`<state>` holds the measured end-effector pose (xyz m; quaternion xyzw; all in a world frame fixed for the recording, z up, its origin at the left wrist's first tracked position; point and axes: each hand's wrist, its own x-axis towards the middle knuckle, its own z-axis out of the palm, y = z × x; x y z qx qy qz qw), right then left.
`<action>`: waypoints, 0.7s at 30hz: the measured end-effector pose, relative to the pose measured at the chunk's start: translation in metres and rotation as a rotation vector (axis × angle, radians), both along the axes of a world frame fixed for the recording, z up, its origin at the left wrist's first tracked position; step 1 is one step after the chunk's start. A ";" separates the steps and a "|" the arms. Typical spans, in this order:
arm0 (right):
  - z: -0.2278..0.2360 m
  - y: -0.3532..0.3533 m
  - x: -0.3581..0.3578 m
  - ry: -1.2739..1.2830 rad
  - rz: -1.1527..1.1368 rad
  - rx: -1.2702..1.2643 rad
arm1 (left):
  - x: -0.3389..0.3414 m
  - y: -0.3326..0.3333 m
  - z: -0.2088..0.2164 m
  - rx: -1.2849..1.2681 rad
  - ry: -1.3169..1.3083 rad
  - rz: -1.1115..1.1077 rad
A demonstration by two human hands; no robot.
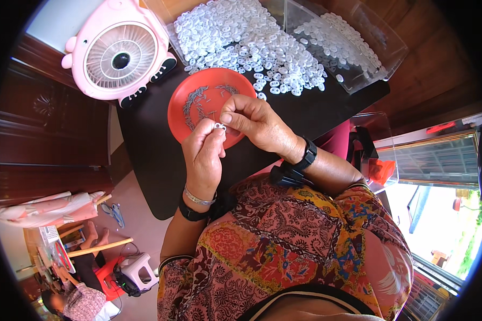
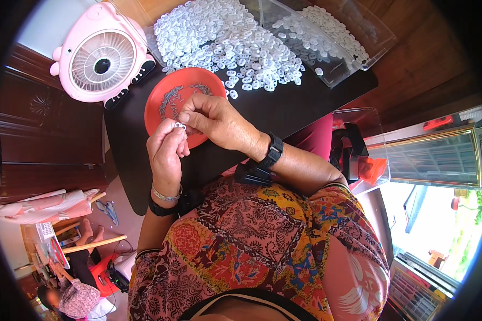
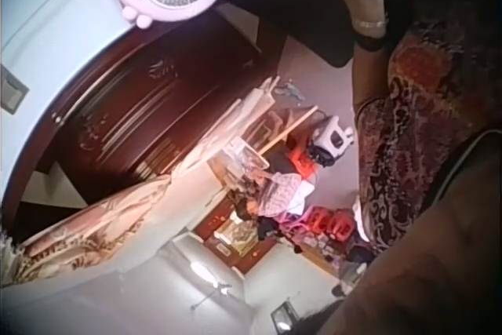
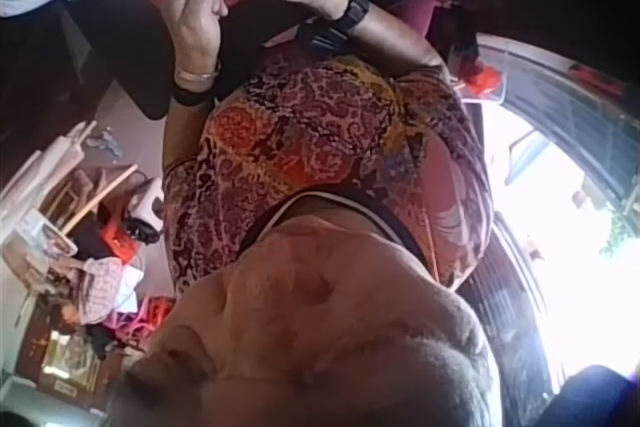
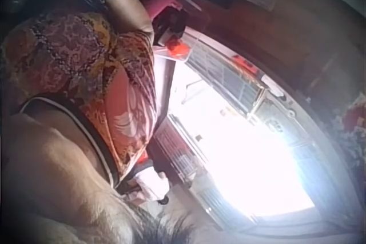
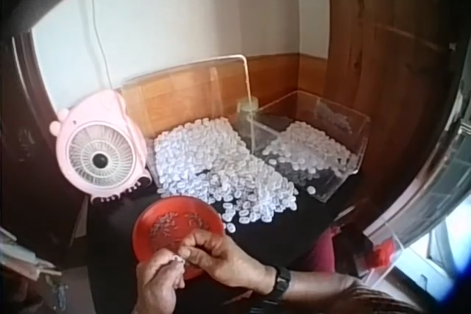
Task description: Assembling small white plastic components by hand on a workspace.
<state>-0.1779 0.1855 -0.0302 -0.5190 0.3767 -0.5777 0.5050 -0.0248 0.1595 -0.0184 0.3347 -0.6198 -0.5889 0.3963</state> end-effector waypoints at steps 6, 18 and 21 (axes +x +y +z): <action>-0.004 0.000 0.002 0.033 -0.034 -0.013 | 0.000 0.000 -0.001 -0.020 -0.015 -0.003; -0.010 0.001 0.005 -0.244 0.040 0.141 | -0.001 0.002 0.001 -0.038 -0.036 0.013; -0.010 0.002 0.005 -0.258 0.044 0.151 | -0.001 0.003 0.003 -0.044 -0.054 0.024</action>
